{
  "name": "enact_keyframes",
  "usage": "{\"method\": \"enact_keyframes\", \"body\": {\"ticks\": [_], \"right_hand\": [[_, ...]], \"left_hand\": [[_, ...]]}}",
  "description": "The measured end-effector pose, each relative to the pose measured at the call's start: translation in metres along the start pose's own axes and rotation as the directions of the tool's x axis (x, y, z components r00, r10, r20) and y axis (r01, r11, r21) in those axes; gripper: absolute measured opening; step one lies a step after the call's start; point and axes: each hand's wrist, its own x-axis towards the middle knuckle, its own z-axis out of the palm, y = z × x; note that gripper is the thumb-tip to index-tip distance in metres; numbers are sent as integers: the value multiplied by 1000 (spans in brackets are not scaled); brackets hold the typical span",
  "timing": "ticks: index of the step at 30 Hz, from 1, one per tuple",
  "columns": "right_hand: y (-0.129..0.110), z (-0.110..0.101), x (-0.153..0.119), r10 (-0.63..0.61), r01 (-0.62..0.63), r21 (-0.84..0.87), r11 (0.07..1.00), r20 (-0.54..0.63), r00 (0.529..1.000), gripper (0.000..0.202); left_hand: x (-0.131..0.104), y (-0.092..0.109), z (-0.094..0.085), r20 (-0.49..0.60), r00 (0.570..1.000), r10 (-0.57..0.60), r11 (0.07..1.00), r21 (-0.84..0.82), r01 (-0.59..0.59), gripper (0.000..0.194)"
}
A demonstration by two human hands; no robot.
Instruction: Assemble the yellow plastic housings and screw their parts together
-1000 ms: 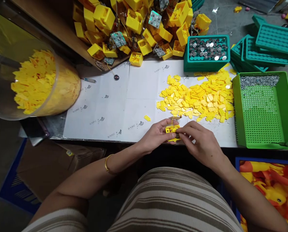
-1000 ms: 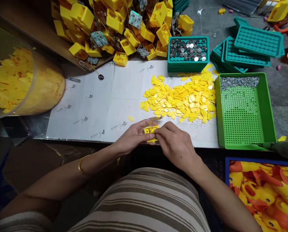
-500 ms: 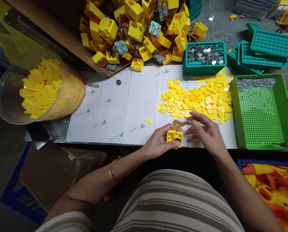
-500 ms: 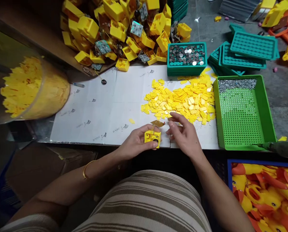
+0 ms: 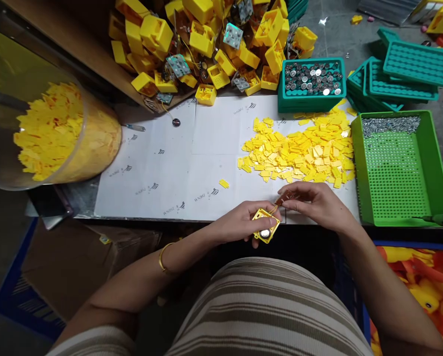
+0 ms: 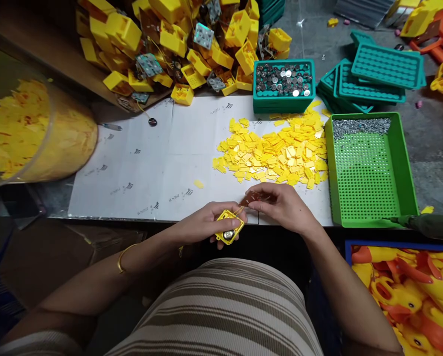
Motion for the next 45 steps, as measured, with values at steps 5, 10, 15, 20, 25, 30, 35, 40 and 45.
{"method": "enact_keyframes", "body": {"ticks": [5, 10, 15, 20, 25, 30, 35, 40, 45], "right_hand": [[-7, 2, -9, -57, 35, -226, 973, -91, 994, 16], [-11, 18, -14, -8, 25, 125, 992, -134, 991, 21], [-9, 26, -15, -176, 159, -97, 982, -199, 964, 25], [-7, 27, -19, -244, 196, -272, 942, -158, 957, 23], [-10, 28, -25, -379, 331, -425, 842, -30, 925, 17], [-20, 29, -33, -343, 305, -608, 733, 56, 938, 21], [-29, 29, -38, -329, 341, -608, 717, 137, 935, 23], [-31, 23, -39, -311, 351, -541, 765, 167, 936, 22], [-31, 14, -39, -371, 407, -439, 801, 168, 913, 18]], "left_hand": [[5, -2, 1, -119, 992, 50, 998, 51, -44, 29], [13, -5, 4, -251, 967, 49, 999, -8, -53, 34], [14, -3, 4, -276, 959, 69, 982, -150, -113, 40], [12, -4, 0, -254, 967, 35, 941, -316, -118, 46], [9, -7, -3, -201, 979, 46, 900, -416, -127, 52], [8, -4, 0, -238, 969, 59, 931, -338, -140, 44], [10, -3, 4, -237, 971, 44, 928, -350, -128, 38], [10, -3, 6, -220, 975, 30, 914, -389, -116, 36], [7, -1, 8, -188, 982, 31, 905, -411, -107, 35]]}}
